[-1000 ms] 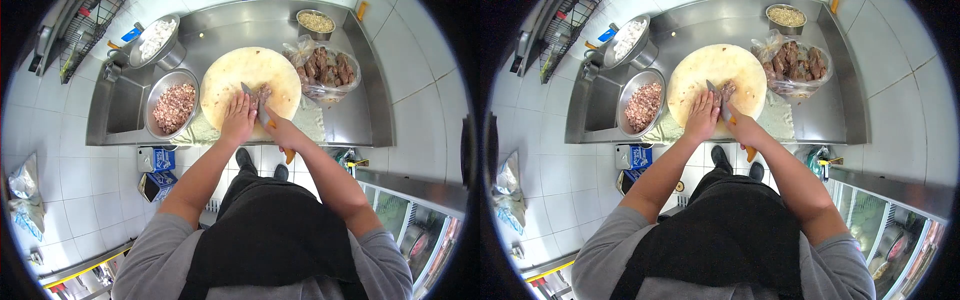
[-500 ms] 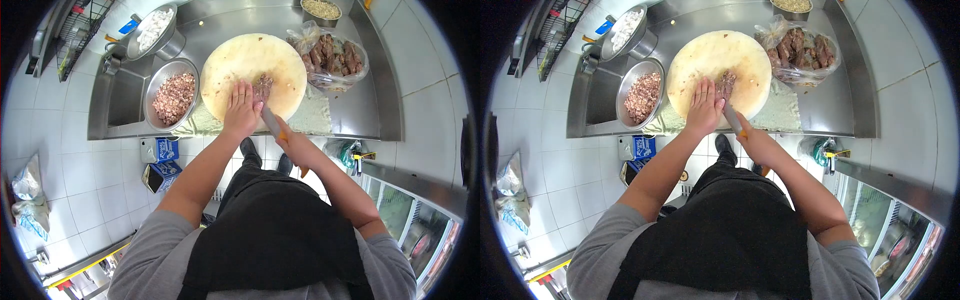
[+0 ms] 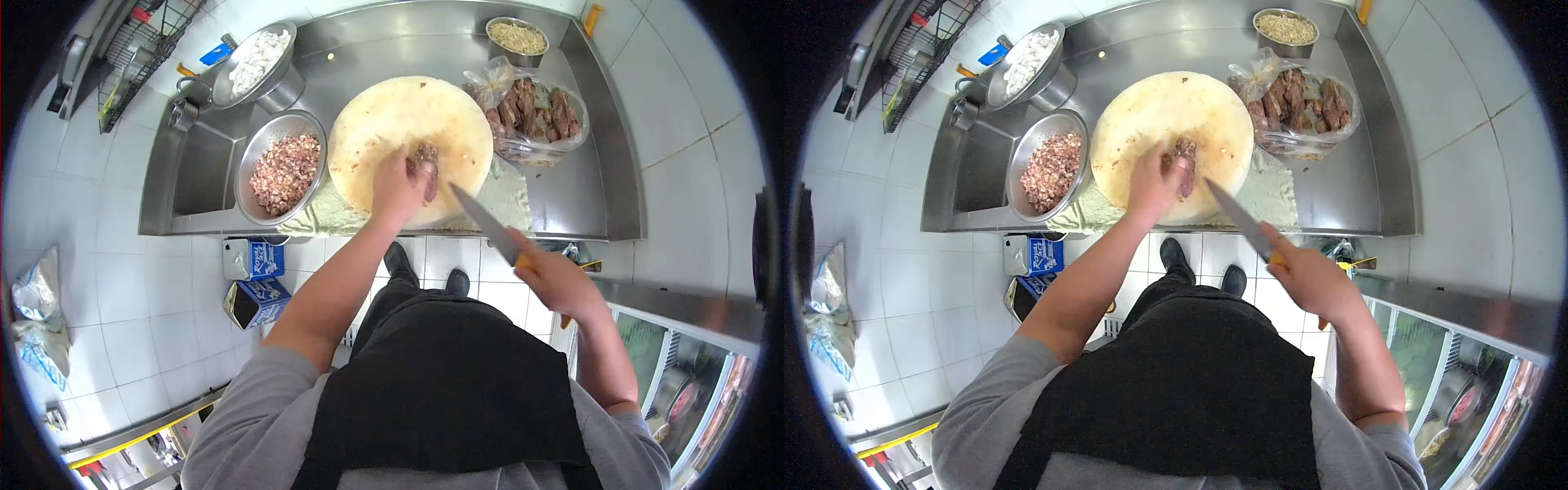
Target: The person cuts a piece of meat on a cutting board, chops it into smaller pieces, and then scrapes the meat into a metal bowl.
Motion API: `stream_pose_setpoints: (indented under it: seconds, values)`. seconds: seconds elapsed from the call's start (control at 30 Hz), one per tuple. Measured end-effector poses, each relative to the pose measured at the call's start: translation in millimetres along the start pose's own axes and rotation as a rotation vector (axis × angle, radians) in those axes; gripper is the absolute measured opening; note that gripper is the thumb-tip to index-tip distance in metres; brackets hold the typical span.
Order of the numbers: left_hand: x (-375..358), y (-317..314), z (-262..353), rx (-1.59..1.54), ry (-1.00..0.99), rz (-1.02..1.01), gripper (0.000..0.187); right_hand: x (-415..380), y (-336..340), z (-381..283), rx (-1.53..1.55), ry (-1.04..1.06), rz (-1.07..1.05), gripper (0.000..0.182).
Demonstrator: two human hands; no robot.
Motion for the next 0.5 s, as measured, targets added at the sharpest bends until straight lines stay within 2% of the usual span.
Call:
stream_pose_setpoints:
  seconds: [0.03,0.17,0.23,0.3,0.37,0.4,0.43,0.47,0.5]
  values:
    - [-2,-1,11,0.224,-0.040,-0.015,0.071,-7,10,-1,-0.013,-0.023,0.044,0.068]
    - [-2,-4,7,0.239,-0.167,-0.047,0.070,-2,15,10,0.073,-0.047,0.163,0.068]
    - [-1,-3,-1,-0.029,-0.228,-0.099,0.069,8,6,4,0.134,-0.015,0.158,0.068]
    - [-2,-3,-5,-0.078,-0.198,-0.103,0.068,23,-7,-1,0.157,0.067,0.159,0.067]
    - [-2,-3,-4,-0.128,-0.171,-0.108,0.067,29,-7,-29,0.237,0.012,0.102,0.066]
    - [0,-2,-6,-0.082,-0.138,-0.052,0.064,32,-10,-36,0.313,-0.044,0.040,0.066]
    - [0,-2,-7,-0.038,-0.103,0.003,0.062,41,-15,-37,0.357,0.010,0.052,0.065]
    - [-2,-7,-6,-0.040,-0.101,0.004,0.062,48,-19,-36,0.355,0.010,0.052,0.065]
    - [-3,-14,-4,0.123,-0.112,-0.029,0.062,55,-21,-37,0.366,0.020,0.049,0.065]
Point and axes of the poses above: each hand's wrist, its own x-axis towards the middle knuckle, its own y-axis out of the back of the hand, z = x × y, the point moved 7 cm from there along x, towards the middle knuckle, and after that the axes turned 8 degrees about x, right-handed, at the moved point
